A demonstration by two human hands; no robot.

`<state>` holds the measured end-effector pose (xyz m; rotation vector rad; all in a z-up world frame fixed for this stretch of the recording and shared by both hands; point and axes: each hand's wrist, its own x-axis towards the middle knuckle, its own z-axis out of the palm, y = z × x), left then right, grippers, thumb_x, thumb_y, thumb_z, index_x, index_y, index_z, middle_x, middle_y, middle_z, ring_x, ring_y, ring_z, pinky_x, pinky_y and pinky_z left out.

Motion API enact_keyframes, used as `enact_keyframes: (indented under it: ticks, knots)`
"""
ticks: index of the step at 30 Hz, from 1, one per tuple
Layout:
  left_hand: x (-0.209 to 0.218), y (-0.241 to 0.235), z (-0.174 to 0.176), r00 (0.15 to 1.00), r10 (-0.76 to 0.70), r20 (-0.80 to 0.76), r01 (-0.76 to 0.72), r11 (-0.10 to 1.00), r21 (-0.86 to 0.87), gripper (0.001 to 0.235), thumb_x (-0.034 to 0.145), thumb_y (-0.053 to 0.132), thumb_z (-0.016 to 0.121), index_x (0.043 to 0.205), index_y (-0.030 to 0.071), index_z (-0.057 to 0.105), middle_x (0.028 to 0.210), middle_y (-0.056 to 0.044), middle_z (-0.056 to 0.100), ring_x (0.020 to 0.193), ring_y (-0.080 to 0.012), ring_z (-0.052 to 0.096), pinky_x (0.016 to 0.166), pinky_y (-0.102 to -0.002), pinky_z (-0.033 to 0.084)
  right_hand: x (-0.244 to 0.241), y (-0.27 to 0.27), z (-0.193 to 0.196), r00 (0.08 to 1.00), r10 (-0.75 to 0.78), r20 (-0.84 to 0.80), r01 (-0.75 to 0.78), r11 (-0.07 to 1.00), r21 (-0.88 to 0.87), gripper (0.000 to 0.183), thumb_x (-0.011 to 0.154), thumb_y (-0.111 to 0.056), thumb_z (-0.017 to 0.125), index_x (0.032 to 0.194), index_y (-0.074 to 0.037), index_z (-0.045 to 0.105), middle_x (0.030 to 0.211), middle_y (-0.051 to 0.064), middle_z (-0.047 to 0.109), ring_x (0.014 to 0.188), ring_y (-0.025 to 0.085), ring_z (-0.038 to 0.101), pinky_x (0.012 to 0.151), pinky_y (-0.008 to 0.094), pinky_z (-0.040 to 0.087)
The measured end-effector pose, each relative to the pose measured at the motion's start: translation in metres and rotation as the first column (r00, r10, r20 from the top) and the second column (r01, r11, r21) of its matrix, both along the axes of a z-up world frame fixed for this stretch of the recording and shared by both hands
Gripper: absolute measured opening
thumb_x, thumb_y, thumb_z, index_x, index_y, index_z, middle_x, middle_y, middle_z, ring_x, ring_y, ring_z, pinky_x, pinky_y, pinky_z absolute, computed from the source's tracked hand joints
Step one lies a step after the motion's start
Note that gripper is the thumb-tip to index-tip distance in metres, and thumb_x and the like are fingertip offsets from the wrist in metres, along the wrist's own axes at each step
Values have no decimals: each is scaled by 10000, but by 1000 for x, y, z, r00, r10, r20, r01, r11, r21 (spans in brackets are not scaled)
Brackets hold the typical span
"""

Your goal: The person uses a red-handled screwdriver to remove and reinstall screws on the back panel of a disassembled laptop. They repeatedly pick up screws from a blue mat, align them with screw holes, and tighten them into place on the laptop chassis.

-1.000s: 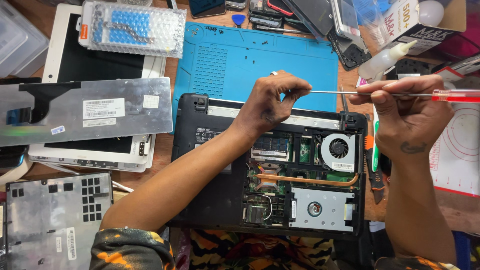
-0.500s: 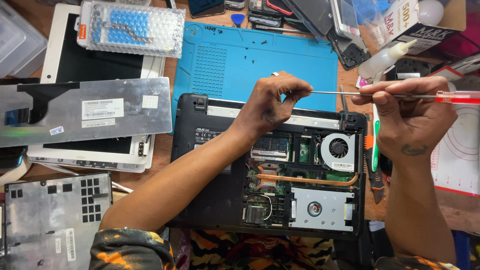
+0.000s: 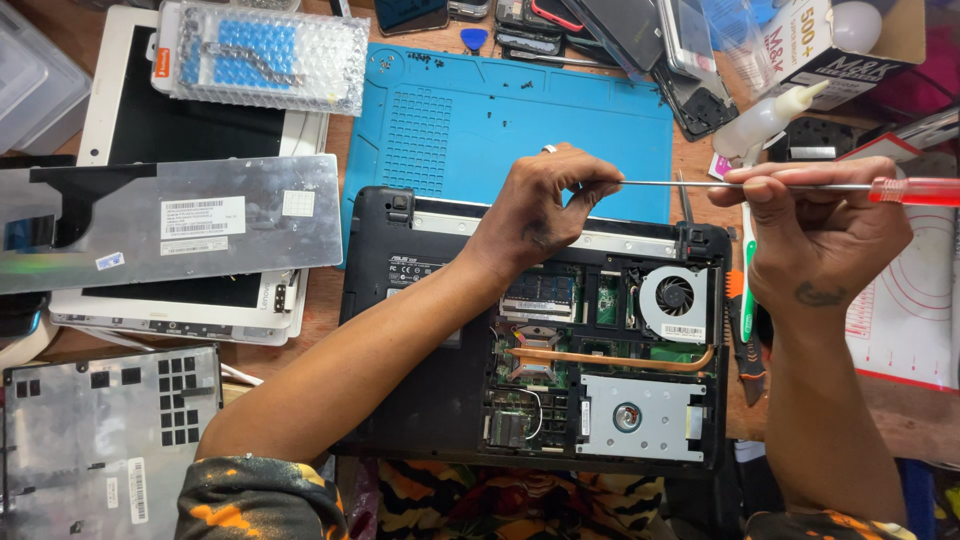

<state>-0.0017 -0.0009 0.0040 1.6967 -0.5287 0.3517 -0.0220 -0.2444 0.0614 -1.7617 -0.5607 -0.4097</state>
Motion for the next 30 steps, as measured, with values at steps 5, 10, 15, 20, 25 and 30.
enact_keyframes:
  ticks: [5, 10, 15, 20, 25, 30]
  knots:
    - [0, 0, 0, 1000, 8, 26, -8, 1000, 2, 75, 924, 65, 762, 998, 52, 762, 951, -88, 779, 838, -216, 715, 771, -330, 570, 1, -3, -7, 1000, -1, 11, 1, 1000, 11, 265, 1172, -34, 736, 1095, 33, 492, 980, 232, 700, 863, 240, 755, 812, 335, 670]
    - [0, 0, -1, 1000, 11, 18, -11, 1000, 8, 73, 915, 64, 766, 987, 51, 760, 928, -87, 774, 831, -227, 708, 765, -333, 561, 4, -3, -9, 998, 57, 19, -57, 998, 15, 259, 1138, -62, 711, 1118, 29, 469, 1004, 235, 708, 857, 232, 754, 808, 326, 664]
    - [1, 0, -3, 999, -1, 37, -1, 999, 51, 76, 905, 45, 765, 981, 47, 757, 922, -89, 770, 819, -233, 704, 788, -347, 558, 1, -1, -5, 995, 59, -76, -57, 998, 23, 274, 1154, -24, 700, 1144, 21, 430, 1055, 234, 705, 936, 224, 757, 887, 325, 665]
    - [1, 1, -4, 999, -26, 23, 25, 999, 48, 100, 896, 34, 741, 993, 49, 756, 933, -85, 774, 840, -234, 713, 788, -338, 565, 0, -2, -2, 996, 66, -63, -67, 998, -12, 259, 1128, -26, 697, 1123, 24, 443, 1042, 231, 707, 946, 229, 759, 885, 326, 667]
    - [-1, 1, -3, 999, -42, -9, 43, 998, 39, 74, 916, 38, 743, 988, 44, 755, 932, -87, 773, 829, -222, 720, 787, -335, 569, 4, 1, -10, 998, 55, -23, -53, 996, 70, 256, 1114, -41, 735, 1087, 29, 490, 987, 220, 710, 888, 225, 759, 844, 333, 678]
    - [1, -1, -4, 999, -53, -1, 53, 998, 41, 104, 914, 31, 752, 1018, 42, 749, 947, -98, 776, 836, -222, 716, 778, -332, 570, 4, 2, -11, 999, 16, -39, -13, 998, 58, 246, 1122, -22, 739, 1096, 27, 499, 979, 214, 714, 858, 216, 755, 825, 315, 665]
